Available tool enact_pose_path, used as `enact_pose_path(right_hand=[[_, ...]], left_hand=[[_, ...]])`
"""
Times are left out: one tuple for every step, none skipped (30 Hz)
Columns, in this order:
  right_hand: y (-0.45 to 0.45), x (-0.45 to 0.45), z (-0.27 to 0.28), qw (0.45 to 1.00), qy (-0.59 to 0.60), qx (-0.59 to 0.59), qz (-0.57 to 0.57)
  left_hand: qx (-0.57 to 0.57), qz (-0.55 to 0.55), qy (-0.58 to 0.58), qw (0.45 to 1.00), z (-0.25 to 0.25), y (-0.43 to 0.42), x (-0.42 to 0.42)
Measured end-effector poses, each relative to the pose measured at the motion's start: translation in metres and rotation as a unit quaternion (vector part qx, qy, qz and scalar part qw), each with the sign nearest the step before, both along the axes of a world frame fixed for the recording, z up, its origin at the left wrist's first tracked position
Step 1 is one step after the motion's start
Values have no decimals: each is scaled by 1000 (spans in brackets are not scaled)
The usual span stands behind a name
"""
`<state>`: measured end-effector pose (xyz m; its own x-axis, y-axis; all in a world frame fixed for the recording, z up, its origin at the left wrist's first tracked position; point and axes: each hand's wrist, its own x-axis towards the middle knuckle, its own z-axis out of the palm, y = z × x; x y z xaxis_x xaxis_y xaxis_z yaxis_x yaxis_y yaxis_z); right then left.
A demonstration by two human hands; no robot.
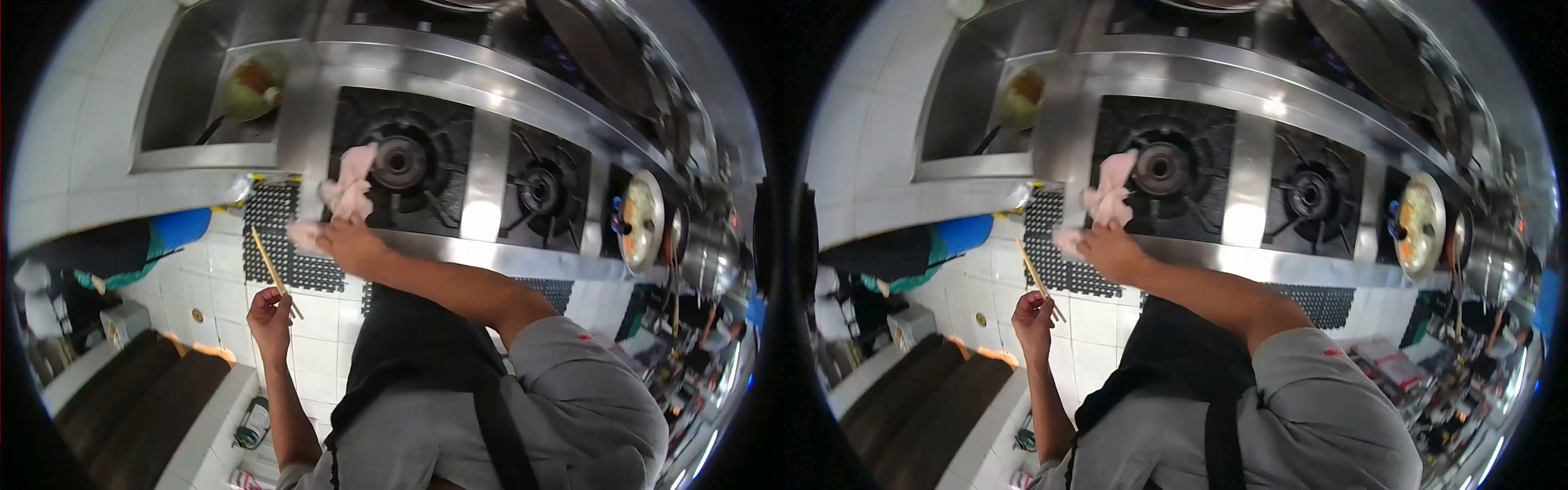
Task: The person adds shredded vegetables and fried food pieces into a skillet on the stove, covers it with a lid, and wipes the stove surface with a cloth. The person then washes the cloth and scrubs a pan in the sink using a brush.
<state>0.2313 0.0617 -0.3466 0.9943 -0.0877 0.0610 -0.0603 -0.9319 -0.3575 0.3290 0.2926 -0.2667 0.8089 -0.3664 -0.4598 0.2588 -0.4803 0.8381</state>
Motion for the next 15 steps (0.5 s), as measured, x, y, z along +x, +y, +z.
enact_pose_path(right_hand=[[1, -23, 0, 1000, -4, 2, 2], [2, -46, 0, 1000, -9, 4, 4], [7, -72, 6, 1000, -12, 21, -11], [9, -95, 11, 999, -17, 39, -24], [6, -114, 12, 990, 70, 124, -9], [-4, -135, 10, 982, 100, 158, 9], [-14, -156, 7, 972, 131, 191, 25], [-27, -177, 5, 977, 106, 178, 44], [-52, -186, 17, 953, 115, 276, -58], [-87, -185, 37, 908, 120, 368, -160], [-127, -180, 50, 912, 167, 305, -217], [-166, -174, 50, 940, 89, 202, -259], [-198, -152, 89, 871, 46, 283, -400], [-244, -144, 74, 909, -12, 120, -398], [-279, -129, 87, 904, 9, 124, -408]], left_hand=[[-2, -10, 5, 1000, -4, -3, -3], [-4, -14, 8, 1000, -9, -5, -5], [-17, -15, 23, 999, -14, -4, -7], [-12, -26, 27, 999, -14, -5, -10], [-6, -37, 30, 999, -15, -7, -11], [0, -45, 32, 998, -15, -8, -13], [10, -47, 45, 998, -14, -9, -14], [17, -49, 48, 997, -15, -8, -16], [25, -52, 51, 997, -17, -6, -16], [34, -54, 54, 996, -18, -5, -16], [33, -59, 54, 996, -19, -4, -17], [33, -65, 55, 996, -20, -2, -18], [34, -72, 55, 995, -20, -1, -19], [40, -77, 56, 995, -19, -2, -20], [45, -83, 57, 994, -17, -4, -23]])
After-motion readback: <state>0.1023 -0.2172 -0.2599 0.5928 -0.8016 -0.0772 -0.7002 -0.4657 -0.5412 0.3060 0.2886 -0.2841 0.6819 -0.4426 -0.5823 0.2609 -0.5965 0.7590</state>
